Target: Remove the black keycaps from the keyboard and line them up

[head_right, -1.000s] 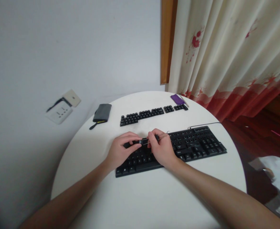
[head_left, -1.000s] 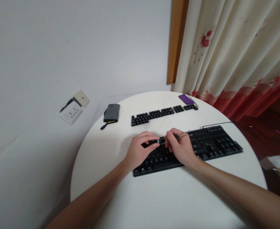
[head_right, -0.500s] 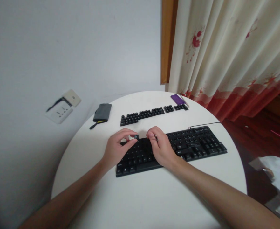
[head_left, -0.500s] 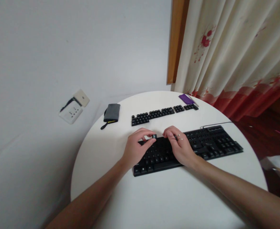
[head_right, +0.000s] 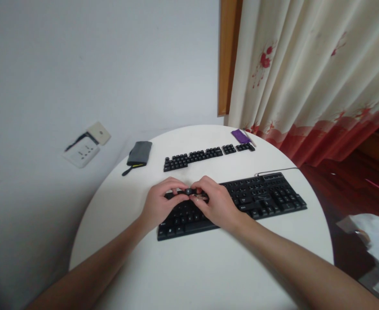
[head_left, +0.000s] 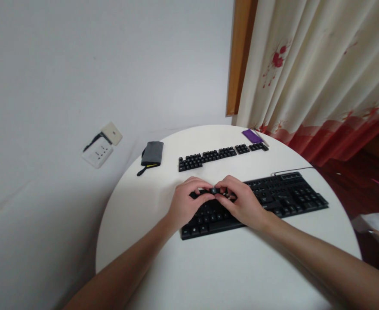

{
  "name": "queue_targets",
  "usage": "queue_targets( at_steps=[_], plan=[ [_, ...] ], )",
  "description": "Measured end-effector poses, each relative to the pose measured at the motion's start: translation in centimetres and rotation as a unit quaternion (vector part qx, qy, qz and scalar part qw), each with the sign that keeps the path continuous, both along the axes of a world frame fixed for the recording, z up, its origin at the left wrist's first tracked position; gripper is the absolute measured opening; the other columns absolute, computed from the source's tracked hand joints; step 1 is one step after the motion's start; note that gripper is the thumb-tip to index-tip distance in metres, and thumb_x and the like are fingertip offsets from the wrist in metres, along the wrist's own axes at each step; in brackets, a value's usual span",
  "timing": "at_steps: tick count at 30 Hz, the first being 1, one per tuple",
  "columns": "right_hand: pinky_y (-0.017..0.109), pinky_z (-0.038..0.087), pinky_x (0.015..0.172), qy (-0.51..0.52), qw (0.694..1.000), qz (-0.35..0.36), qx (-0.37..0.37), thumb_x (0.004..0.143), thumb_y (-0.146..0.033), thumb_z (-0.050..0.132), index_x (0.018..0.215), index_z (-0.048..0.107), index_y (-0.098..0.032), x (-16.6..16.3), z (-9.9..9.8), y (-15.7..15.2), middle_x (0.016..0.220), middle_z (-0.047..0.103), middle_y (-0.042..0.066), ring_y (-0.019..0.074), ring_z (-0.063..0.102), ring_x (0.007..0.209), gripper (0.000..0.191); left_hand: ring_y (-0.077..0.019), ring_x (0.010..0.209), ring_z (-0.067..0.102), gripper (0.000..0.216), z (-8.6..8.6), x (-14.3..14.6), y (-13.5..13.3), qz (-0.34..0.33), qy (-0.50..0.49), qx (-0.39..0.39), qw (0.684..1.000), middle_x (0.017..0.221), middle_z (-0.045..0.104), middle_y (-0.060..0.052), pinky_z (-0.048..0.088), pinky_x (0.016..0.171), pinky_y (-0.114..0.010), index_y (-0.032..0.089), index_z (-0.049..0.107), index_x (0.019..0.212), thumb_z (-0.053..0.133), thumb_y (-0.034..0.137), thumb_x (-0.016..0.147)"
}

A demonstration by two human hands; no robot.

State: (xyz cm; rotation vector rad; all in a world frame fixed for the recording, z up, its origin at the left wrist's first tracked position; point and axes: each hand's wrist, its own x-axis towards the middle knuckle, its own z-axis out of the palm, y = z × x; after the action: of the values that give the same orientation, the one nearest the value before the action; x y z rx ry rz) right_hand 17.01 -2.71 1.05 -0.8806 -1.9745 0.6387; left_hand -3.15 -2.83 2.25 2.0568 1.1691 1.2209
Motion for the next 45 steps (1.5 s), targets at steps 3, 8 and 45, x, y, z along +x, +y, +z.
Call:
queue_targets(
  at_steps=[3,8,45],
  plan=[
    [0.027,0.046,0.073,-0.005,1.0,0.005,0.0,0.088,-0.017,0.063,0.099,0.064,-0.022,0.0,0.1,0.1,0.085,0.058,0.002,0.0151,0.059,0.078,0.012,-0.0161,0.078,0.064,0.014,-0.1,0.0,0.1,-0.019,-0.005,-0.008,1.0,0.087,0.072,-0.002,0.051,0.068,-0.025,0.023,0.075,0.09,0.078,0.017,0.078],
    [0.027,0.046,0.071,-0.014,1.0,0.0,0.005,0.087,-0.017,0.064,0.095,0.065,-0.021,0.2,0.3,0.2,0.083,0.059,0.001,0.0152,0.059,0.076,0.009,-0.0177,0.087,0.065,0.01,-0.1,-0.1,0.1,-0.013,-0.018,-0.009,1.0,0.093,0.072,-0.004,0.051,0.071,-0.026,0.022,0.074,0.094,0.071,0.023,0.086],
    [0.027,0.044,0.068,-0.303,0.924,-0.204,-0.11,0.082,-0.031,0.065,0.087,0.075,-0.019,-4.9,-2.6,12.9,0.088,0.076,0.009,0.0236,0.07,0.085,0.017,-0.0144,0.072,0.063,0.029,1.6,-2.7,1.1,0.184,-0.183,0.033,0.965,0.076,0.066,-0.003,0.049,0.065,-0.024,0.017,0.064,0.077,0.048,0.03,0.097]
  ],
)
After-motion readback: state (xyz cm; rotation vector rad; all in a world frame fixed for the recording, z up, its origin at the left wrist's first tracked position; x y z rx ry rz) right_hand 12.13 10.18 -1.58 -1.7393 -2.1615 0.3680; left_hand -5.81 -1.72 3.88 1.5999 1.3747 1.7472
